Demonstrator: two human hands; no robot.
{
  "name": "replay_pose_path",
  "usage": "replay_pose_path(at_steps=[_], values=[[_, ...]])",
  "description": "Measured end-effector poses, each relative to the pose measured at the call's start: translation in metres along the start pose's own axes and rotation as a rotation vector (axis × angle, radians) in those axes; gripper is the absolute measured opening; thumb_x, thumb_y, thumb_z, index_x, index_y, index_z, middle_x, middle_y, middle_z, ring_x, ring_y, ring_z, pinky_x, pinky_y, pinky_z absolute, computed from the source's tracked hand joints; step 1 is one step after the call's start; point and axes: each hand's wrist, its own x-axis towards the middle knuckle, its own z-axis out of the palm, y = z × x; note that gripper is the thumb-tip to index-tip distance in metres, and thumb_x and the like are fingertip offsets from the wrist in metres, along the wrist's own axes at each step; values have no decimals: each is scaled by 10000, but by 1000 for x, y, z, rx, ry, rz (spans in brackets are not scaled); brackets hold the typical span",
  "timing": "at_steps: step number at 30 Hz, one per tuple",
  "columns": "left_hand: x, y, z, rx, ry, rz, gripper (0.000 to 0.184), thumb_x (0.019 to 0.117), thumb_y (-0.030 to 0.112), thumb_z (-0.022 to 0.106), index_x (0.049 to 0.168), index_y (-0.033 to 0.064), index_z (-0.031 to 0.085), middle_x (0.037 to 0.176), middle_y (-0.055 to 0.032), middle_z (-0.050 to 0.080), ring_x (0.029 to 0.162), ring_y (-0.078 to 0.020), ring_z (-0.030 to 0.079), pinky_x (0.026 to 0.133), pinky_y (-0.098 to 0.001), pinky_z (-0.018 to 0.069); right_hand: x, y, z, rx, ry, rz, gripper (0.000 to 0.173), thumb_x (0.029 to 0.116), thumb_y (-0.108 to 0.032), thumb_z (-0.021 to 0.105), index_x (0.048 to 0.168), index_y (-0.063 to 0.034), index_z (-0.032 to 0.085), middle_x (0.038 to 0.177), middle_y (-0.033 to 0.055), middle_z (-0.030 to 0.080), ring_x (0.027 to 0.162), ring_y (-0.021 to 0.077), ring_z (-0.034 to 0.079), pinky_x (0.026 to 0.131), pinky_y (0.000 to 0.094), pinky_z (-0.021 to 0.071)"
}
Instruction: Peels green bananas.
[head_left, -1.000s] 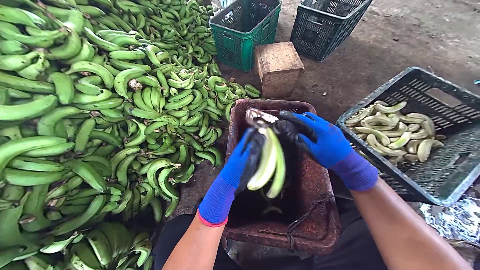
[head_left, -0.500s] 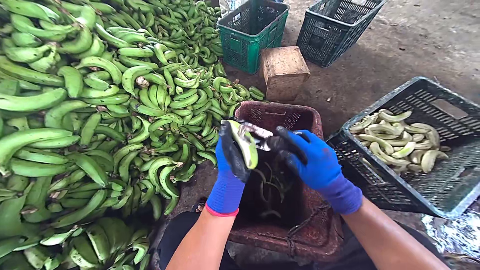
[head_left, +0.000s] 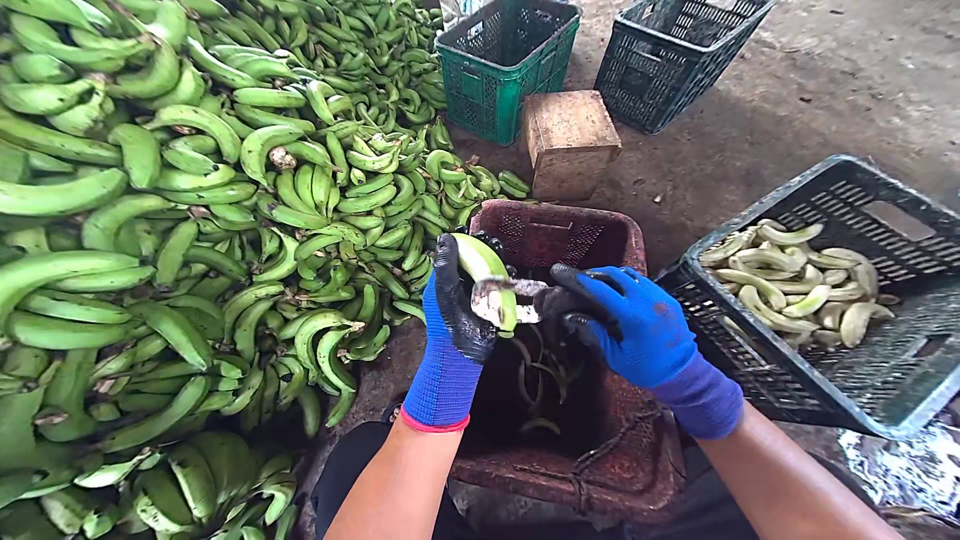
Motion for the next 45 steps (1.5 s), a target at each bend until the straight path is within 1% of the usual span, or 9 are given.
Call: replay_pose_path(at_steps=[8,12,18,26,33,36,38,41,45], values=[[-9,-11,1,729,-94,10,396,1115,277,292,1390,87,506,1007,-45,622,810,-67,603,728,-259,532,2,10,-4,83,-80,186,440,992,-290,525,1370,-108,660,1116,181,712,971,368,701,777,557,558],[-16,-15,4,1091,-312,2,442,1101,247,379,1443,2,516,1249,-190,658,1130,-199,635,1018,-398,477,9,29,-6,372,-258,596,378,1100,-288,406,1268,-104,690,968,74,725,767,149,665,719,392,564],[-1,-13,-8,893,-124,-98,372,1079,312,469,1362,92,569,1009,-70,658,808,-102,611,733,-298,527,-1,19,-8,355,-225,364,507,957,-299,627,1438,-141,595,1253,113,687,1072,252,684,903,526,556],[12,-1,-25,79,-137,-422,415,1080,452,339,1051,146,619,768,-10,623,607,-87,624,535,-222,545,-12,21,-5,-21,43,-248,408,880,-462,640,1145,-186,781,1020,153,725,932,326,689,764,469,534],[-22,-8,8,729,-252,0,357,1090,208,350,1362,47,516,1070,-12,628,885,-7,607,807,-197,525,0,20,-12,283,-261,432,423,1038,-275,533,1439,-154,599,1284,142,680,1137,316,672,953,592,522],[-14,-14,2,691,-270,-19,380,1088,221,322,1365,63,528,960,-13,659,737,-40,607,671,-204,525,8,30,-16,356,-310,628,404,1098,-265,446,1463,-131,558,1264,141,686,1038,274,682,909,534,522],[-5,-17,-7,721,-181,11,399,1096,258,340,1430,113,504,1060,-28,665,809,-64,617,714,-243,530,3,28,-12,427,-201,604,465,1009,-250,608,1451,-115,555,1148,118,704,891,195,668,797,445,548],[-6,-27,-8,784,-110,-13,426,1084,231,441,1498,131,445,1341,-49,599,1101,-63,600,945,-278,501,-1,7,1,450,-130,449,741,779,-220,847,1442,-67,553,1216,129,705,1064,220,692,941,475,568],[-9,-43,-5,783,-227,-129,405,1085,172,422,1480,89,457,1300,-66,607,1057,-55,601,915,-255,502,-6,2,9,483,-242,562,694,825,-113,802,1467,-81,540,1254,182,691,1120,312,678,962,561,527]])
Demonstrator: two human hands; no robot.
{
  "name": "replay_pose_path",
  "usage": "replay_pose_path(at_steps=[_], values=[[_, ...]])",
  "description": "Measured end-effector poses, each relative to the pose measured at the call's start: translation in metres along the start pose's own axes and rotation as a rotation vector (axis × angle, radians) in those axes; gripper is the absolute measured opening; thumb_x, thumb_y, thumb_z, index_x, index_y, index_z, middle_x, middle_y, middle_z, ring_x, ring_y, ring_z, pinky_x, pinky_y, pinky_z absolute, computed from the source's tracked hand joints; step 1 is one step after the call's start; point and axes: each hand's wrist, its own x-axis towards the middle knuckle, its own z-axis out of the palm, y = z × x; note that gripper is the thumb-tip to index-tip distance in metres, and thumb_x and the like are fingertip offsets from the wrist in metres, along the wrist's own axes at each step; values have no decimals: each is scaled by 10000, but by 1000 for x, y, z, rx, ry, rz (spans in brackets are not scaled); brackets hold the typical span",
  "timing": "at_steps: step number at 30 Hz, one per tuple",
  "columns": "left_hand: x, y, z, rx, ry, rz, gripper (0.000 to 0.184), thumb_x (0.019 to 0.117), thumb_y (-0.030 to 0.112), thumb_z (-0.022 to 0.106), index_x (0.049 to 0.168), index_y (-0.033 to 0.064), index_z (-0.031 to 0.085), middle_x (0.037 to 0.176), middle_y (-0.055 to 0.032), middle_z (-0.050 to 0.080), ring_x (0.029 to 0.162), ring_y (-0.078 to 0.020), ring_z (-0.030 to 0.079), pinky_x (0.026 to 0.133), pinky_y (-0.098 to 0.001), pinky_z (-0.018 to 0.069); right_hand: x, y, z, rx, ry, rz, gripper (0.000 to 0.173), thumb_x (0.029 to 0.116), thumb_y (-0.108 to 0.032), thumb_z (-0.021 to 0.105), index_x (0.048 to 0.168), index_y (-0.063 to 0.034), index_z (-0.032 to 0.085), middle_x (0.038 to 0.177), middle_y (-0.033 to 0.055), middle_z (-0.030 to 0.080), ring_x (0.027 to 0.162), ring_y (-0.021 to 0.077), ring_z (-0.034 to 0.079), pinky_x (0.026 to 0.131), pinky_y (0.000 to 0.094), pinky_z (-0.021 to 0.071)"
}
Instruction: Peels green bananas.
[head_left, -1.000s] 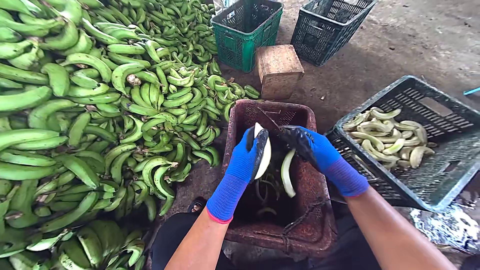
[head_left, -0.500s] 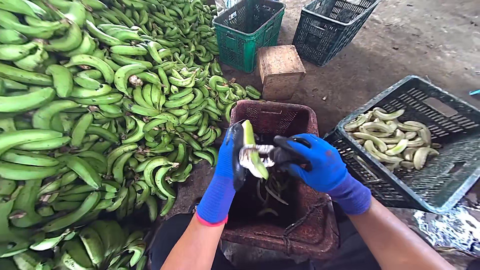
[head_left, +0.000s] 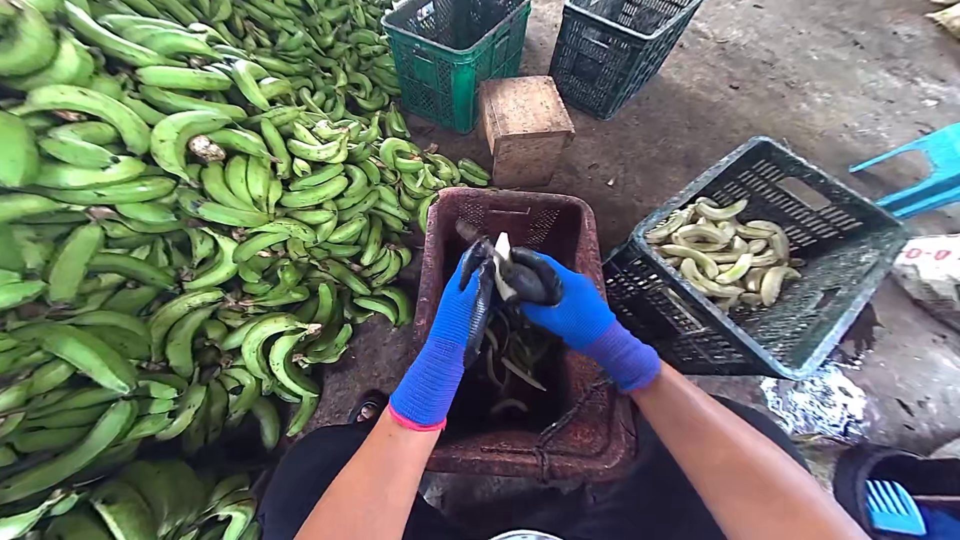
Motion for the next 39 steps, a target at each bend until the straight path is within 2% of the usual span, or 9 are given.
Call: replay_pose_path(at_steps=[3,6,10,13,17,20,26,31,39], values=[[3,2,-4,58,-120,81,517,1068,227,414,1567,104,353,1538,-93,462,1311,-149,542,1046,-360,499,-2,27,-26,266,88,72,573,888,-180,734,1429,-110,558,1243,78,678,1042,133,665,899,364,569],[-2,14,-23,232,-46,164,526,1062,275,467,1565,152,374,1551,-77,456,1252,-184,591,953,-411,554,-15,59,-82,647,465,161,270,1042,-313,533,1271,-176,575,990,-65,679,810,24,659,710,236,588],[-6,27,-53,200,75,224,508,1068,309,468,1548,157,398,1539,-59,465,1267,-141,576,956,-366,553,-17,96,-139,1084,842,154,286,1095,-431,292,1100,-240,505,888,-72,608,812,77,636,772,293,563],[-7,30,-54,222,107,235,517,1062,317,470,1549,158,395,1539,-52,466,1250,-117,583,954,-330,548,8,114,-94,680,603,332,271,1092,-315,349,1018,-176,570,743,-57,610,626,40,582,579,229,510],[-6,26,-51,398,111,325,560,1050,375,456,1549,126,397,1509,-92,496,1262,-115,560,1043,-328,473,47,131,16,-157,-257,547,482,1050,-258,559,1459,-7,513,1390,258,589,1291,374,575,1108,546,430],[-5,30,-55,427,133,331,584,1031,351,460,1548,86,395,1521,-116,488,1348,-155,510,1106,-360,422,54,168,90,-455,-642,644,590,1052,-430,523,1506,-54,493,1487,269,511,1401,434,469,1150,621,351],[-3,29,-63,393,164,272,559,1042,311,492,1527,42,428,1487,-154,524,1327,-187,547,1110,-352,436,37,229,168,-466,-565,790,573,1035,-422,553,1454,-32,551,1498,224,526,1433,386,449,1183,596,324],[2,36,-69,369,101,204,556,1043,273,493,1541,41,406,1510,-152,503,1369,-214,505,1141,-378,390,62,211,129,-411,-494,772,557,1021,-416,594,1377,12,600,1412,266,579,1359,399,524,1141,578,392],[24,34,-77,647,-88,-293,668,1055,414,525,1583,71,300,1469,-228,508,1350,-368,509,1129,-533,376,51,9,14,-964,-799,0,548,857,-320,770,1345,-98,656,1558,278,413,1455,515,327,1176,729,135]])
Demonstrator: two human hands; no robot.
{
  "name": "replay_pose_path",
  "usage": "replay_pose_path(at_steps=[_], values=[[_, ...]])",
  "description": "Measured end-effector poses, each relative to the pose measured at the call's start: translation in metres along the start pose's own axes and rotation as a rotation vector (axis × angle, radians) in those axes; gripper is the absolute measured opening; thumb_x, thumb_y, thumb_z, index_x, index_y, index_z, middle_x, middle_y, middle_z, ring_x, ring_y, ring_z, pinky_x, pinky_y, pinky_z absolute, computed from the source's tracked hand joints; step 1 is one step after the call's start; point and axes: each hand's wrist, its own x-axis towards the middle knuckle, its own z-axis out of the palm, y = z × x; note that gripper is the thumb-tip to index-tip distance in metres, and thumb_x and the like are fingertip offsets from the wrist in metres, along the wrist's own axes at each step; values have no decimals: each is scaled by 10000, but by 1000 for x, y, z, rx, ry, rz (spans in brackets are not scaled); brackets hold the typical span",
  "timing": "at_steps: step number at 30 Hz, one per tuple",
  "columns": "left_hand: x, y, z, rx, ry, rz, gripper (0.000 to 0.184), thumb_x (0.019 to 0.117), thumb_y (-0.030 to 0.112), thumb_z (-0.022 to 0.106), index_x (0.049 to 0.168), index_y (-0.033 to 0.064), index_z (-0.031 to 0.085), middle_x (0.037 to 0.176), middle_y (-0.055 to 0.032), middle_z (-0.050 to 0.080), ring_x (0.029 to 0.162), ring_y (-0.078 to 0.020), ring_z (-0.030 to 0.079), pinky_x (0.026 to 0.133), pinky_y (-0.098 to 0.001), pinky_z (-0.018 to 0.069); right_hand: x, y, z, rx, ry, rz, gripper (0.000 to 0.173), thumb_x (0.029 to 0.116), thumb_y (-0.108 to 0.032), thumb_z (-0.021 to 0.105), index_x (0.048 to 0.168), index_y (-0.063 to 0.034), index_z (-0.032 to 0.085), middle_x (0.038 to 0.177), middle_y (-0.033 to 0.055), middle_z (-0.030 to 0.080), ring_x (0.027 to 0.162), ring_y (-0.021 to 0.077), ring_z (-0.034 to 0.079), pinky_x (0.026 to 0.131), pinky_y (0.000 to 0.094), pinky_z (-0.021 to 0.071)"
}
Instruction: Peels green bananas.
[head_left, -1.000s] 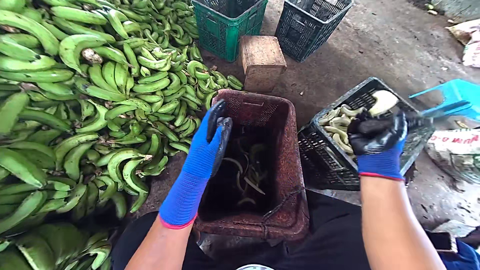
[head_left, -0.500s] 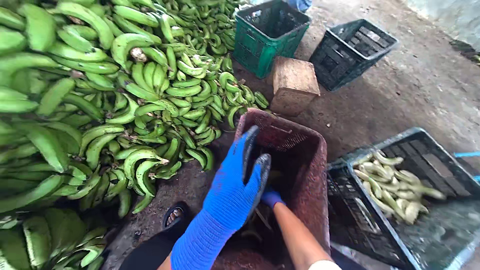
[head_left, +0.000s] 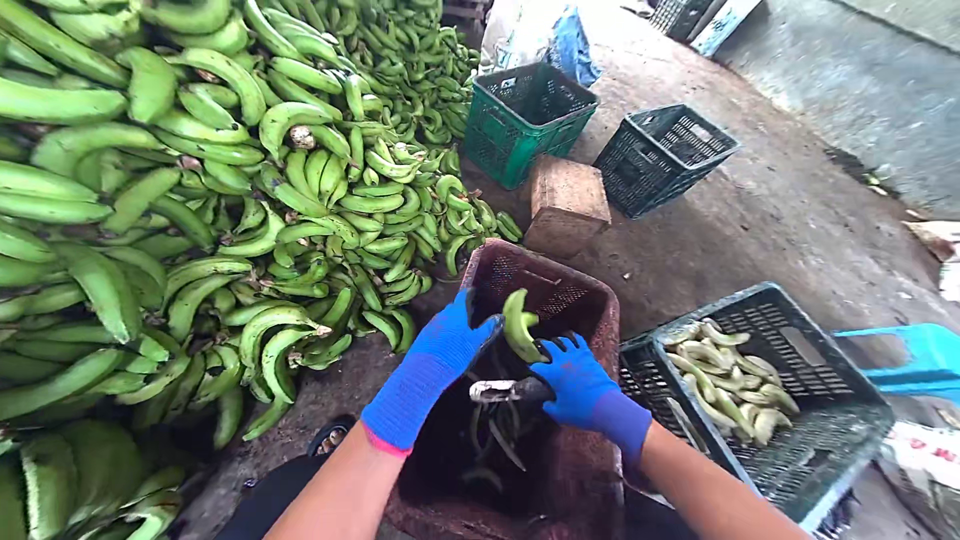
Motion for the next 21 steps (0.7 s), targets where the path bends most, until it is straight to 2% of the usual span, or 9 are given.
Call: replay_pose_path(at_steps=[2,5,7,9,11,13,16,18,21], values=[[3,0,11,-70,-94,-9,639,1049,406,544,1531,22,370,1422,-254,536,1330,-369,520,1119,-526,383,-34,-19,-14,-52,154,-107,548,815,-244,821,1317,-76,681,1544,280,439,1461,549,301,1160,768,95],[-6,4,17,-225,32,98,547,1016,300,631,1435,-13,472,1333,-233,593,1245,-301,584,1075,-456,443,-62,-26,-15,-47,461,-179,572,728,-183,867,1281,-151,724,1535,220,490,1472,552,290,1143,781,140],[-13,3,12,-258,192,184,539,992,244,664,1424,-23,486,1294,-254,612,1214,-326,602,1061,-482,456,-69,-16,-4,68,785,-212,604,616,-159,894,1206,-167,766,1461,239,560,1387,572,416,1078,781,297],[-17,-1,7,-264,333,248,545,984,198,667,1437,-36,473,1277,-284,615,1210,-369,600,1057,-522,443,-75,-11,2,307,928,-139,585,695,-142,785,1275,-96,718,1382,233,608,1271,457,575,998,636,484],[-20,-2,7,-306,386,268,535,981,164,669,1437,-30,467,1274,-267,617,1189,-341,616,1042,-502,472,-80,-15,2,678,838,-37,554,882,-124,665,1413,2,572,1328,199,642,1200,287,640,1021,461,512],[-25,1,10,-309,414,272,554,976,148,668,1456,-25,452,1294,-255,612,1202,-319,610,1053,-479,465,-71,-19,4,894,770,32,512,970,-174,618,1431,30,527,1221,204,689,1089,239,683,979,410,526],[-28,6,18,-248,460,306,546,959,155,683,1430,-29,478,1257,-244,634,1180,-307,617,1039,-479,462,-66,-22,12,966,942,-26,418,960,-154,592,1313,71,595,1054,140,718,895,105,687,838,298,563],[-27,8,21,-253,451,323,535,958,177,689,1416,-16,491,1237,-229,644,1167,-293,622,1028,-486,467,-67,-20,13,939,1064,-113,414,941,-132,585,1266,124,596,1048,118,718,909,20,675,855,209,555],[-25,1,26,-437,356,442,516,934,102,678,1396,-28,489,1188,-171,660,1081,-198,650,952,-392,531,-66,-13,2,857,424,121,422,1062,-219,527,1385,53,548,1200,250,670,1088,306,671,1001,463,505]])
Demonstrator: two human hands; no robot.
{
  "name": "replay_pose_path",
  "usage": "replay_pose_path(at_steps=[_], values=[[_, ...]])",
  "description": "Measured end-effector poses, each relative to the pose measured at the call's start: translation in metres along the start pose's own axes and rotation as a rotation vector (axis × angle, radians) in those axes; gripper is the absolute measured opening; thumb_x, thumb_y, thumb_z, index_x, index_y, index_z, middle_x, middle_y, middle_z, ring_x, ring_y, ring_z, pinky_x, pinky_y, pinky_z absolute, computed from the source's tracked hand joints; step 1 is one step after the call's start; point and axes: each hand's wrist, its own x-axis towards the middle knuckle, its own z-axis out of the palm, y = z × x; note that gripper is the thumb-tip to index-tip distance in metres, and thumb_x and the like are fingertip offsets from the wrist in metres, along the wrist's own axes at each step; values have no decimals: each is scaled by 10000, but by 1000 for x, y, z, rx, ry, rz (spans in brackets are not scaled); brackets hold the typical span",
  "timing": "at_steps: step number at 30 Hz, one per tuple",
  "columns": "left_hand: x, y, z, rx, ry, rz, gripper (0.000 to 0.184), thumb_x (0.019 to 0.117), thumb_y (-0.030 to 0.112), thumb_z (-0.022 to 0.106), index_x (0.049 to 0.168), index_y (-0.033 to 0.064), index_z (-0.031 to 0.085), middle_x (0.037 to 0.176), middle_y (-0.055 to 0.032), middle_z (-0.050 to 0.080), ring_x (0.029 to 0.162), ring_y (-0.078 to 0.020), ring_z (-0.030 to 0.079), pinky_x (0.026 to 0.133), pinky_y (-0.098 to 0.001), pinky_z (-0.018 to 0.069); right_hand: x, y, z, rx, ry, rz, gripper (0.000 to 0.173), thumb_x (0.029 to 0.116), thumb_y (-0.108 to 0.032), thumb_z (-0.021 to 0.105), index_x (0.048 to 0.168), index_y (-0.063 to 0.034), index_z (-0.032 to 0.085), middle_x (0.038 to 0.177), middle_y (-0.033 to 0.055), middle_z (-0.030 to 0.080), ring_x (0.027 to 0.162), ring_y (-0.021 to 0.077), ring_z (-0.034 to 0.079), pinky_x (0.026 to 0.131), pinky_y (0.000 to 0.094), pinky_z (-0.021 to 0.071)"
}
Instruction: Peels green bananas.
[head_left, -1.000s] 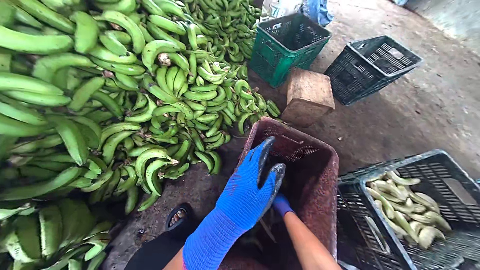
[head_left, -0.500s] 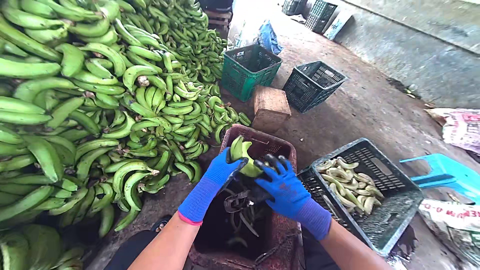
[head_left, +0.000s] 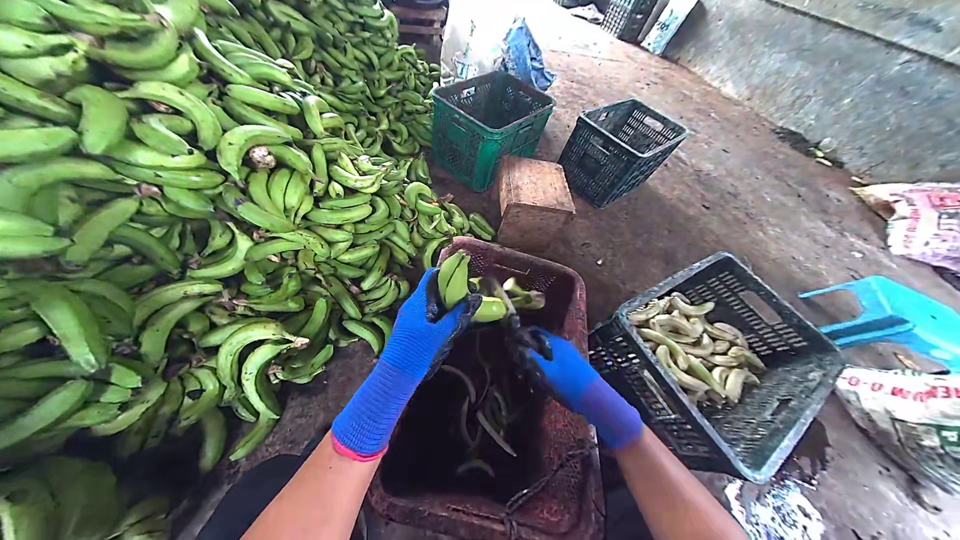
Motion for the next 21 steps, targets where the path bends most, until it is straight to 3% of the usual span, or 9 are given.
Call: replay_pose_path(at_steps=[2,4,6,8,10,12,16,19,21], values=[[4,-2,-4,-221,-80,26,501,935,96,645,1395,7,466,1147,-76,667,1001,-112,677,864,-299,590,11,7,0,-27,-170,98,439,1088,-283,479,1420,-2,533,1245,260,650,1145,358,645,1025,527,473],[7,3,-10,-284,-115,-14,510,970,175,604,1440,73,436,1106,-21,662,927,-66,664,797,-248,575,7,16,-1,67,-82,-43,438,1078,-234,447,1461,-33,511,1250,200,666,1099,261,668,990,454,517],[10,3,-12,-279,-99,-36,480,1029,277,525,1480,145,430,1037,0,655,835,-45,638,729,-221,549,4,26,0,112,55,-271,494,1017,-209,490,1485,-53,510,1357,131,638,1204,161,630,1058,356,494],[14,-1,-12,-280,-78,-4,455,1064,328,456,1498,190,457,1181,14,661,927,-29,636,808,-217,538,3,32,1,8,199,-505,547,910,-257,624,1409,-33,607,1323,192,646,1198,263,635,1030,432,511],[15,-3,-8,-291,-35,-10,419,1091,332,391,1477,203,491,1129,12,666,859,-33,633,754,-209,539,1,34,3,-154,302,-699,540,861,-376,670,1288,-47,701,1195,226,688,1072,338,680,905,480,562],[10,-3,-4,-266,-54,-20,429,1105,324,314,1472,195,496,1122,9,663,872,-34,628,771,-214,534,2,28,5,-258,356,-779,496,843,-381,684,1219,-62,737,1134,229,706,1001,368,698,839,496,580],[-14,9,11,-286,-109,-60,396,1097,189,295,1397,53,514,1135,-7,643,968,3,612,866,-187,518,11,16,-2,-317,561,-629,448,867,-308,700,1262,-97,725,1120,232,699,990,421,689,805,585,568],[-19,18,13,-323,-162,-146,413,1103,277,317,1420,120,532,1149,0,665,963,-17,638,841,-197,540,15,18,-33,-293,673,-306,559,912,-212,723,1444,-112,586,1244,299,623,1077,494,639,846,671,521],[-13,14,7,-422,-234,-199,410,1078,307,401,1436,151,525,1062,-31,672,830,-75,653,719,-226,567,13,22,-45,-257,647,-233,630,938,-187,697,1527,-122,485,1303,305,585,1097,497,629,852,682,509]])
